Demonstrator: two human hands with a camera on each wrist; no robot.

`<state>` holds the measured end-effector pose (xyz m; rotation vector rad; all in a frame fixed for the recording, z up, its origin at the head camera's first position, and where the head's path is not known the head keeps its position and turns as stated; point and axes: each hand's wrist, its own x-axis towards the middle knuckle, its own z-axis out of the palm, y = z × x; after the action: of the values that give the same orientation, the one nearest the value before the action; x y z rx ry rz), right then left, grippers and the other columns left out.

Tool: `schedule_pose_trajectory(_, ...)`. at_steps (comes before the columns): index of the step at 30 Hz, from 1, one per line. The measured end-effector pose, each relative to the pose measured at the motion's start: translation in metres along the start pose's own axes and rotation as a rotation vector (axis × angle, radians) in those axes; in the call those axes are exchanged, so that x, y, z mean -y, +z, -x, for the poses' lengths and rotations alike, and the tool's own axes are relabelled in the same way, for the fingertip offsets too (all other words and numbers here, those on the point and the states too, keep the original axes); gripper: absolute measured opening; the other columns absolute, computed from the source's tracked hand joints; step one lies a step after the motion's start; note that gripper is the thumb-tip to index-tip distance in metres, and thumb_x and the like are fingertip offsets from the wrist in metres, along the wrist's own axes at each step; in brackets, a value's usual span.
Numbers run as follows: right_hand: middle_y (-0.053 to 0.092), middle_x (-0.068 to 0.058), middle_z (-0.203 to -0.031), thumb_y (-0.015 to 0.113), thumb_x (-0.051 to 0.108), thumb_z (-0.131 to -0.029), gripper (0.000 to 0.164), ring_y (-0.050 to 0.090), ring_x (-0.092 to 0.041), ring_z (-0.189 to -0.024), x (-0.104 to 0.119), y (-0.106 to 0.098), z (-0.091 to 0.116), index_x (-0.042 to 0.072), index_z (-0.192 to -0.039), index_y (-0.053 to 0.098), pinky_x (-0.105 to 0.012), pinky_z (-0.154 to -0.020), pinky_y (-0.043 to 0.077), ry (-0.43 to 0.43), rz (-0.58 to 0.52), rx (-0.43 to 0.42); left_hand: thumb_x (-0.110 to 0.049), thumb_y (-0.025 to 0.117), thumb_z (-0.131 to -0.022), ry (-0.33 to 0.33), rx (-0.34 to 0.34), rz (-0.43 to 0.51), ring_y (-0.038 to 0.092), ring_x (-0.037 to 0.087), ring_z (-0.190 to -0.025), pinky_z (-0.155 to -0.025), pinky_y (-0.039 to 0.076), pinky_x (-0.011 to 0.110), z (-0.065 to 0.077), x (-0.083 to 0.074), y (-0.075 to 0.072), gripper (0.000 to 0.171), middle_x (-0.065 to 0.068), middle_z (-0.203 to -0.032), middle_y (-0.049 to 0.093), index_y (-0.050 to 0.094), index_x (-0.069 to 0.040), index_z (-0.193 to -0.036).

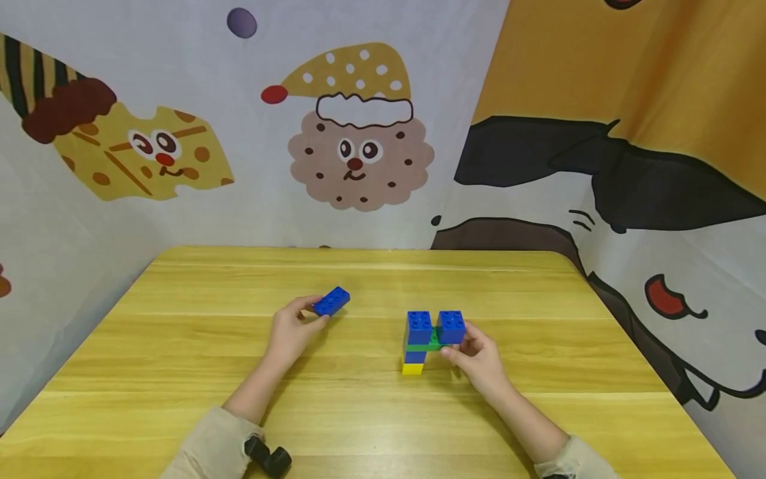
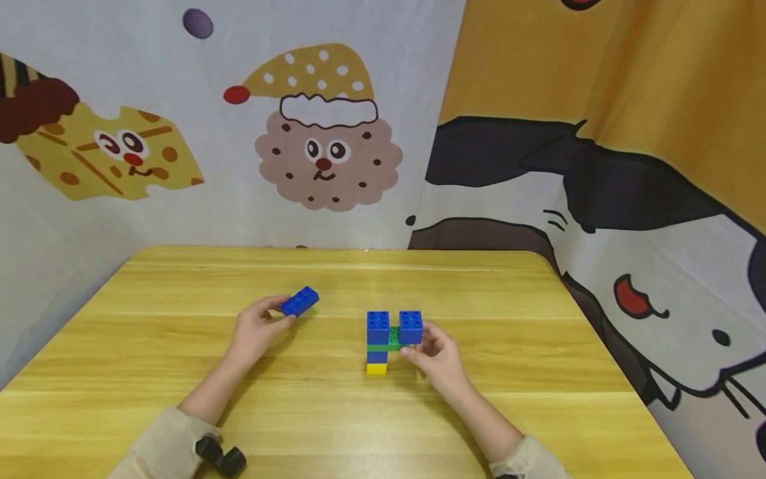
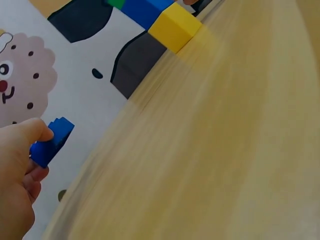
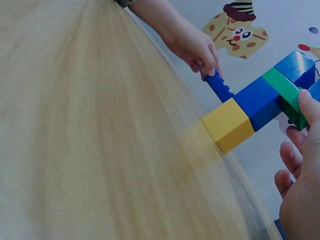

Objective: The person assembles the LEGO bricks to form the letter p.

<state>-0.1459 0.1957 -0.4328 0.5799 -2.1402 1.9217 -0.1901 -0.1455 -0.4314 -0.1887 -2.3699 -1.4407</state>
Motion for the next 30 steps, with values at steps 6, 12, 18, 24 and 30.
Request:
schedule_pose_trajectory(6,0.063,0.001,-0.082,0.064,-0.011,-0.084,0.041,0.055,-0.009,-0.062,-0.001,0.000,0.000,0.016,-0.115,0.063,-0.028,-0.052,0.048,-0.033,-0.037,0.021,-0.005,0.078,-0.078,0.016,0.007,0.037,0.056,0.026,-0.085,-0.072,0.041,0.035,0.002,-0.009,0.003,0.037,0.010,-0.101,0.068,0.069,-0.002,-0.113)
schedule_pose_trajectory(12,0.063,0.001,-0.088,0.059,-0.012,-0.088,0.041,0.055,-0.011,-0.064,-0.001,0.000,-0.002,0.016,-0.119,0.061,-0.027,-0.053,0.048,-0.088,-0.089,0.046,-0.008,0.077,-0.079,-0.005,0.026,0.083,0.051,0.034,-0.087,-0.073,0.039,0.036,0.003,-0.021,0.003,0.037,0.007,-0.101,0.065,0.069,-0.006,-0.114)
schedule_pose_trajectory(18,0.064,-0.002,-0.089,0.058,-0.015,-0.087,0.042,0.054,-0.014,-0.064,-0.001,0.000,-0.002,0.014,-0.117,0.061,-0.027,-0.053,0.048,-0.077,-0.100,0.024,-0.007,0.076,-0.079,-0.006,0.039,0.105,0.049,0.038,-0.088,-0.067,0.039,0.033,0.004,-0.033,0.003,0.036,0.008,-0.099,0.063,0.069,-0.007,-0.114)
schedule_pose_trajectory(24,0.063,-0.001,-0.088,0.059,-0.013,-0.087,0.041,0.054,-0.013,-0.065,-0.001,0.000,-0.002,0.014,-0.117,0.062,-0.026,-0.054,0.048,-0.081,-0.103,0.019,-0.006,0.077,-0.079,0.040,0.037,0.123,0.048,0.036,-0.088,-0.066,0.037,0.034,0.005,-0.041,0.002,0.036,0.007,-0.099,0.063,0.069,-0.008,-0.115)
schedule_pose_trajectory(30,0.063,-0.002,-0.087,0.059,-0.013,-0.087,0.040,0.053,-0.014,-0.064,-0.001,0.000,-0.001,0.014,-0.117,0.062,-0.026,-0.053,0.047,-0.076,-0.104,0.020,-0.003,0.077,-0.078,0.097,0.029,0.152,0.049,0.030,-0.086,-0.070,0.037,0.036,0.005,-0.053,0.003,0.036,0.007,-0.101,0.064,0.070,-0.007,-0.114)
